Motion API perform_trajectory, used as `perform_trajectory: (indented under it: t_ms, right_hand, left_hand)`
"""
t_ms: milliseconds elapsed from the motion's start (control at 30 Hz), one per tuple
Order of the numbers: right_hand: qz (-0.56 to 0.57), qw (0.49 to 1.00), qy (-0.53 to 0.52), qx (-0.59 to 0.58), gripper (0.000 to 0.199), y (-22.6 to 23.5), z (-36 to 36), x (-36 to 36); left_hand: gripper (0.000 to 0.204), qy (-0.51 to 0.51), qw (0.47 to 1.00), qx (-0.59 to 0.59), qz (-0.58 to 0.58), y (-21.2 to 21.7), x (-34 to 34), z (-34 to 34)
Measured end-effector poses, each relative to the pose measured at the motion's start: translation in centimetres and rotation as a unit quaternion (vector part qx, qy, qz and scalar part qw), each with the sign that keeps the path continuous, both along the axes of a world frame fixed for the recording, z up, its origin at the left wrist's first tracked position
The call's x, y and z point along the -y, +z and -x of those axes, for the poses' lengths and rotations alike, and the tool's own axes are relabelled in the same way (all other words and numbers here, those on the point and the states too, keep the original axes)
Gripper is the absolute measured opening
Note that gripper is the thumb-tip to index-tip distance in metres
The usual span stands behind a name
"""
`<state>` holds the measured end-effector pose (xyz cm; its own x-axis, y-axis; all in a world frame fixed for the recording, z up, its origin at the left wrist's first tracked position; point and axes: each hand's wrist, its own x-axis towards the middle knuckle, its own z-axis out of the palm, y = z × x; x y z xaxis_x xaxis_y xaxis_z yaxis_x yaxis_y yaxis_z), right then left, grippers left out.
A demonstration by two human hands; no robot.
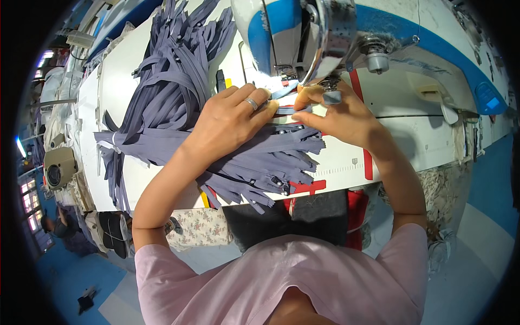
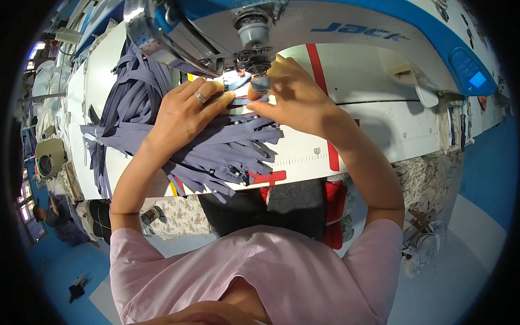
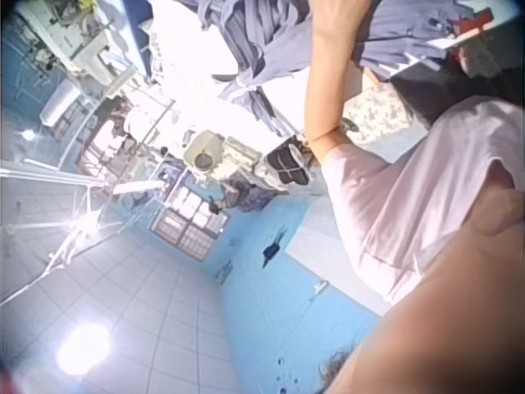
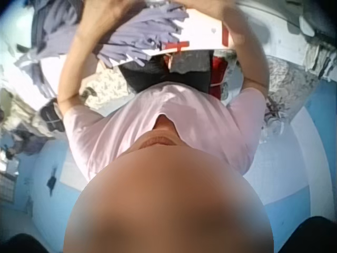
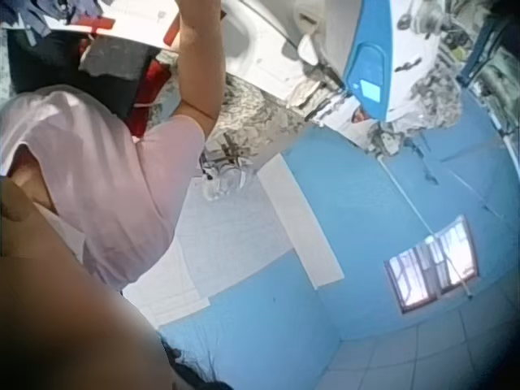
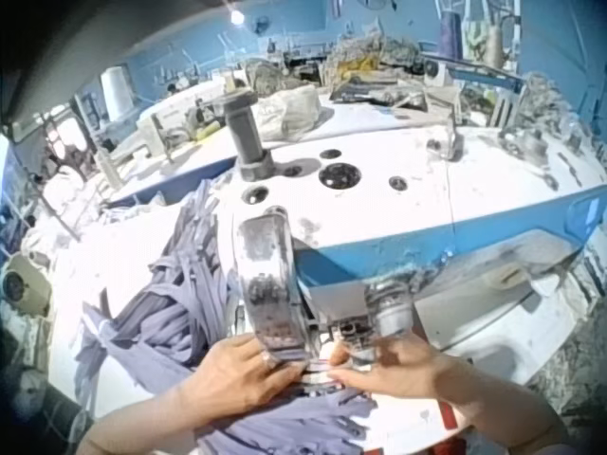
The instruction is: Sewing small fabric tabs onto a collection of zippers using an industrial sewing machine.
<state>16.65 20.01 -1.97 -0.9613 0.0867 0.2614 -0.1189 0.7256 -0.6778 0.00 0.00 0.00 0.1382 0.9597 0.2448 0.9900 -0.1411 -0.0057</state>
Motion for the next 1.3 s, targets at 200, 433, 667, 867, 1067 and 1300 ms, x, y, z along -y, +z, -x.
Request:
perform_trajectory:
  t_ms: [200,433,667,867,1067,1300]
  right_hand:
    - [0.011,0.996,-0.079,0.03,0.028,0.8,-0.1,0.0]
    - [0.065,0.994,-0.081,0.012,0.025,-0.4,-0.2,0.6]
    - [0.005,0.998,-0.066,-0.008,0.014,-1.4,0.1,-0.2]
    - [0.076,0.987,-0.085,-0.116,0.018,-1.1,0.2,0.6]
    - [-0.239,0.965,-0.084,-0.065,0.033,-1.9,-0.3,0.7]
    - [-0.585,0.807,-0.081,0.006,0.052,-4.1,-1.1,0.2]
  left_hand:
    - [0.037,-0.011,0.999,0.026,-0.02,0.0,0.0,0.7]
    - [0.023,0.046,0.987,0.078,-0.134,0.1,-1.4,-1.0]
    - [0.011,0.161,0.958,0.223,-0.081,-1.6,-2.8,-2.1]
    - [0.011,0.159,0.949,0.255,-0.095,-2.2,-3.2,-1.2]
    - [0.013,0.155,0.959,0.211,-0.112,-2.2,-2.6,-0.1]
    - [0.017,0.162,0.963,0.192,-0.096,-1.8,-2.8,-0.1]
